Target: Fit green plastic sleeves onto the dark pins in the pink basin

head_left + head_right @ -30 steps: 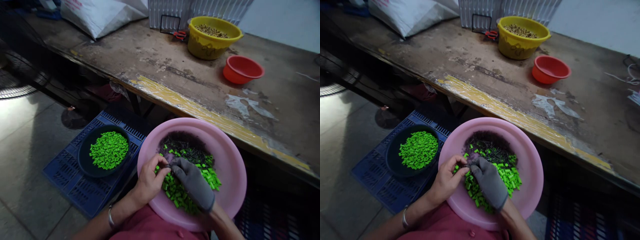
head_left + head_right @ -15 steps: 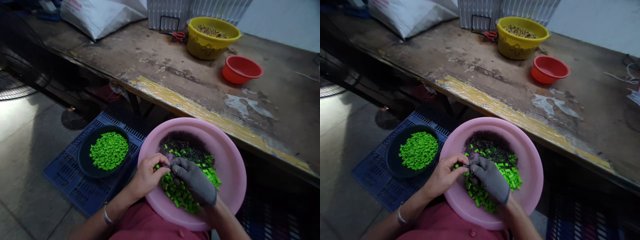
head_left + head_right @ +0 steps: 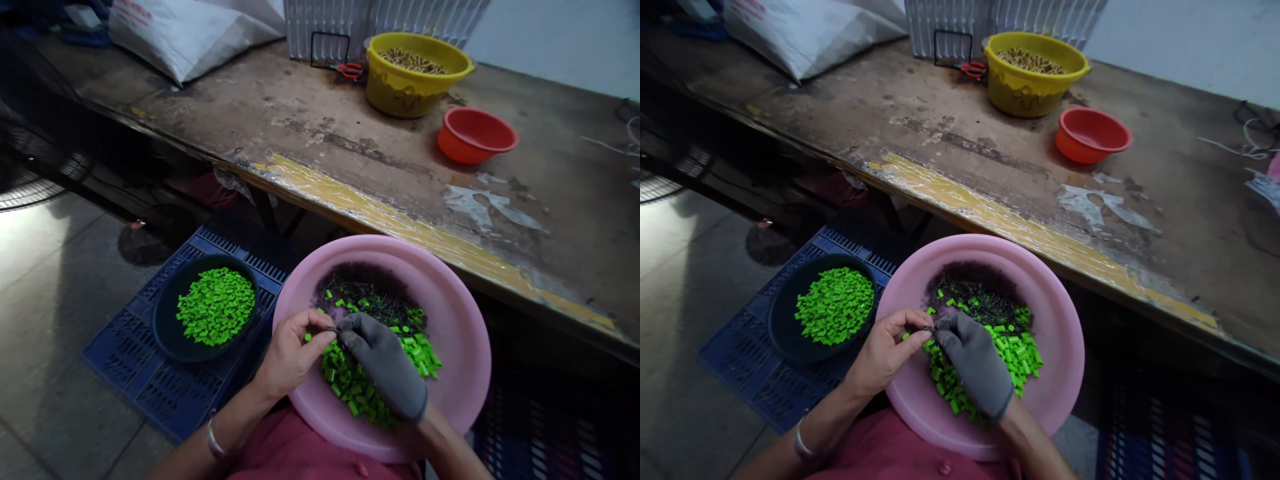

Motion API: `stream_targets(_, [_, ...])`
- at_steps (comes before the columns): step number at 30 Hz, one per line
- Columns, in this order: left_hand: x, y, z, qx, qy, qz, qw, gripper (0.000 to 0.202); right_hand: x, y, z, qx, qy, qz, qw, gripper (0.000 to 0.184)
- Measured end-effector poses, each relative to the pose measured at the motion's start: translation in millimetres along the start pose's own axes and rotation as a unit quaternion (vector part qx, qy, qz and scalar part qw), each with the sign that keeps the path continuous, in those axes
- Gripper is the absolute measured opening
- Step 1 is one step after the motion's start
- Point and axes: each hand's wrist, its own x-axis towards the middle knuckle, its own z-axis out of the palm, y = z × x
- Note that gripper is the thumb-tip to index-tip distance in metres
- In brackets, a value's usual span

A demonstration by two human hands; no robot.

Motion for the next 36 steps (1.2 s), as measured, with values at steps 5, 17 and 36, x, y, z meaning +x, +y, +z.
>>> stream_targets(5, [-2.2,0.7,5.6,0.054,0.029,-0.003,0.998,0.011,-3.0,8.2,10.4,-0.074,0.08,-0.085,0.99,0.011])
stream_targets(17, [0.2,6.5,-5.2,-0.262,-0.001,-0.15,0.953,0.025,-12.0,3.0,-27.9,-0.226,-0.195,-0.097,0.95,0.014])
stream_targets(36, [-7.1,-0.7,1.0,-0.343,0.002,-0.203,0.917,0.031,-15.4,-5.5,-10.1,-0.047,0.05,-0.148,0.987,0.012])
